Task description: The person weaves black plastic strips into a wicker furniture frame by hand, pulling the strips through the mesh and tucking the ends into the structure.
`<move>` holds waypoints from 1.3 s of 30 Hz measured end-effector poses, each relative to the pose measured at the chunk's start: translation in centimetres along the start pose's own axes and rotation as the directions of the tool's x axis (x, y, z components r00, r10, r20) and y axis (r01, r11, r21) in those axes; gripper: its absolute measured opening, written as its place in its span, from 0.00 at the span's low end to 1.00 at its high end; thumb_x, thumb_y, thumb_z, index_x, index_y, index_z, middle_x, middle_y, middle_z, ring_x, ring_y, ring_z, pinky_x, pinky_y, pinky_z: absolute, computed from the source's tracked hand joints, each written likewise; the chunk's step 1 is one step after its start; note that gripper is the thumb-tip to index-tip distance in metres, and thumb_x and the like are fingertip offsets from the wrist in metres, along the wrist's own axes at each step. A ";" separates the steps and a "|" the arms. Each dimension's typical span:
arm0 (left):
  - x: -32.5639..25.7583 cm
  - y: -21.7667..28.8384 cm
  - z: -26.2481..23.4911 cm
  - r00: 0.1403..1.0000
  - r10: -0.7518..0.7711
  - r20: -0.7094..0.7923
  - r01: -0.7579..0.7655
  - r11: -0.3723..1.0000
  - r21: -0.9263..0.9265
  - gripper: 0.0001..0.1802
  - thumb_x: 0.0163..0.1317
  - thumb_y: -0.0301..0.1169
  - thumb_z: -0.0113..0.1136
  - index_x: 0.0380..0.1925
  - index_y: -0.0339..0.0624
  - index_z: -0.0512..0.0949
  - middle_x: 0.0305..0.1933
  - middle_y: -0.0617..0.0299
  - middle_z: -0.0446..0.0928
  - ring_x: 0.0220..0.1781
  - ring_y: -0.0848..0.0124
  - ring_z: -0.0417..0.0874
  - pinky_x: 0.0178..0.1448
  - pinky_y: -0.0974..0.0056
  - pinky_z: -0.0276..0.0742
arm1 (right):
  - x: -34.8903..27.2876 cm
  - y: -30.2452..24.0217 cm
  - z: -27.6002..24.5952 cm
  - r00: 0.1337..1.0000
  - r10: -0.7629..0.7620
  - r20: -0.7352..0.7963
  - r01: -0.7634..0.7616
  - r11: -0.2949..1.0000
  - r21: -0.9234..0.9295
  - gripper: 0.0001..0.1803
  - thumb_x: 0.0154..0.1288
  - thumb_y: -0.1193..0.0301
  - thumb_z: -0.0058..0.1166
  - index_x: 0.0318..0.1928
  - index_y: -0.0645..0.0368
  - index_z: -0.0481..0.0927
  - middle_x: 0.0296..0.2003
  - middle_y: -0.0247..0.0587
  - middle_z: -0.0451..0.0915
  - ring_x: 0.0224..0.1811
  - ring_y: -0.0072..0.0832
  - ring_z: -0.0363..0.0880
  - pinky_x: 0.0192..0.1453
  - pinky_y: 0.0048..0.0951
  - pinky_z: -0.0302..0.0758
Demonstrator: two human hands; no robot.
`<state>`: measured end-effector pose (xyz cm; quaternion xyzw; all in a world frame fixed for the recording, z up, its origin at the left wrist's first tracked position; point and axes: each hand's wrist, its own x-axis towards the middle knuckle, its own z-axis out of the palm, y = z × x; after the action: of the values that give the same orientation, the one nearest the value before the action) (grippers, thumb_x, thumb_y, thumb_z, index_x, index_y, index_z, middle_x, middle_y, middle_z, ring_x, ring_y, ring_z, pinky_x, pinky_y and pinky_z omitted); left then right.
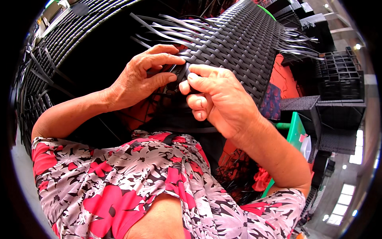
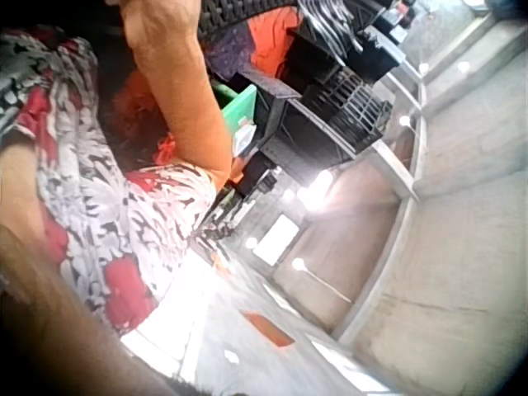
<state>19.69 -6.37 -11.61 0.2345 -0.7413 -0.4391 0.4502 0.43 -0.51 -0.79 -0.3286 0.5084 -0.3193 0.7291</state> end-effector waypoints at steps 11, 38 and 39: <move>1.5 0.3 1.0 0.999 0.002 -0.042 0.000 0.998 0.062 0.10 0.62 0.27 0.65 0.43 0.38 0.84 0.52 0.56 0.76 0.48 0.69 0.80 0.49 0.67 0.77 | 0.1 1.0 -1.9 0.999 -0.035 0.010 0.033 0.983 0.180 0.10 0.74 0.74 0.47 0.52 0.63 0.72 0.31 0.34 0.75 0.21 0.13 0.66 0.18 0.13 0.58; 1.6 1.2 3.3 0.988 0.036 -0.149 -0.002 0.974 0.226 0.14 0.53 0.28 0.69 0.39 0.34 0.82 0.52 0.54 0.76 0.44 0.64 0.80 0.40 0.65 0.78 | 1.0 -1.0 -2.3 0.993 -0.111 -0.026 0.077 0.823 -0.563 0.13 0.62 0.74 0.53 0.45 0.70 0.78 0.28 0.42 0.83 0.15 0.15 0.72 0.12 0.15 0.61; 1.4 1.3 3.2 0.990 0.013 -0.138 0.015 0.980 0.200 0.15 0.54 0.28 0.70 0.41 0.34 0.82 0.54 0.53 0.75 0.48 0.62 0.80 0.44 0.64 0.79 | 0.9 -0.9 -2.3 0.992 -0.110 -0.057 0.063 0.844 -0.533 0.11 0.63 0.74 0.54 0.42 0.69 0.78 0.28 0.43 0.83 0.15 0.15 0.72 0.12 0.15 0.62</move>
<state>16.30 -5.31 -10.53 0.3089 -0.7486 -0.3452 0.4744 -1.64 -2.14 -1.19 -0.5256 0.5920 -0.2131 0.5726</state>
